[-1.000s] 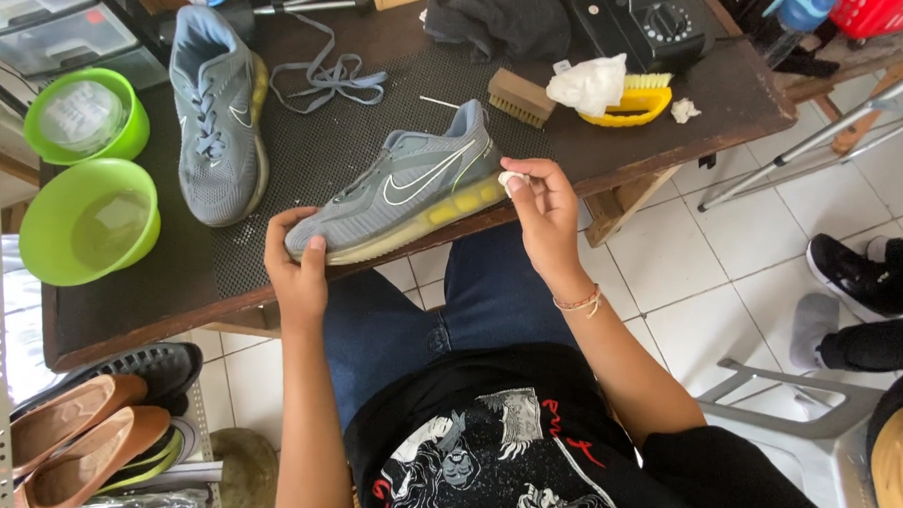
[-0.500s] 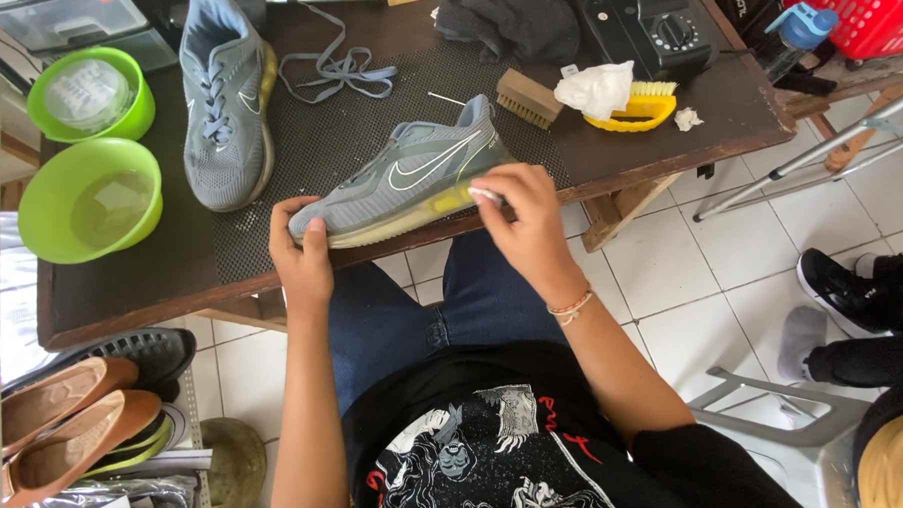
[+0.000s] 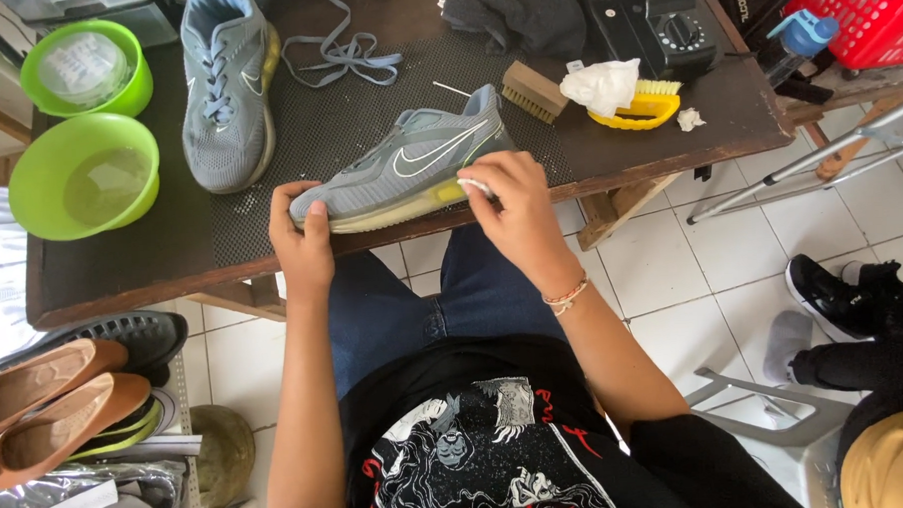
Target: The person cleans a grey Nike sneaker by wiping the sole and upper with a white cloth. They repeatedly dip the cloth into a green bowl of water and wipe different parts of the shoe, including the laces and the Nike swoosh logo.
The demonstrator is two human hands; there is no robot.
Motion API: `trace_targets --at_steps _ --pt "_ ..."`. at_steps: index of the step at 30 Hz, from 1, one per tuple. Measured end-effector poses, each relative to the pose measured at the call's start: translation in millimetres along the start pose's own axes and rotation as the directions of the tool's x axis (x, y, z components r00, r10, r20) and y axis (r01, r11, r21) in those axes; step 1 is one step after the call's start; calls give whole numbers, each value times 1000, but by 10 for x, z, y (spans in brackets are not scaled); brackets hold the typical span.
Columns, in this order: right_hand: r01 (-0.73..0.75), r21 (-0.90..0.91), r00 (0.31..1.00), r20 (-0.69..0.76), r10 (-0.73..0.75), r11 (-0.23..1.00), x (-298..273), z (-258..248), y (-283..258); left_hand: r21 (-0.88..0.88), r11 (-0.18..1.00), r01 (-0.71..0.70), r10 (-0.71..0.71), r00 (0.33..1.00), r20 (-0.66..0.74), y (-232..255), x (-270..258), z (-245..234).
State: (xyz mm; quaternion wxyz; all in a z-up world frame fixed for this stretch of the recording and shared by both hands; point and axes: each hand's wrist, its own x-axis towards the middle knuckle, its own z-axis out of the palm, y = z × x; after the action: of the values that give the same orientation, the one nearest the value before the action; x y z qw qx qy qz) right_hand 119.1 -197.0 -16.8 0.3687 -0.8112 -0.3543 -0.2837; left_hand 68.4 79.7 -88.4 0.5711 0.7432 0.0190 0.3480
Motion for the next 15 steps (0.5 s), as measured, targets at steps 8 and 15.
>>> trace_targets --at_steps 8,15 --pt "0 5 1000 25 0 1000 56 -92 31 -13 1000 11 -11 1000 -9 21 6 -7" --pt "-11 -39 999 38 13 999 105 -261 -33 -48 998 26 -27 999 -27 24 10 10"
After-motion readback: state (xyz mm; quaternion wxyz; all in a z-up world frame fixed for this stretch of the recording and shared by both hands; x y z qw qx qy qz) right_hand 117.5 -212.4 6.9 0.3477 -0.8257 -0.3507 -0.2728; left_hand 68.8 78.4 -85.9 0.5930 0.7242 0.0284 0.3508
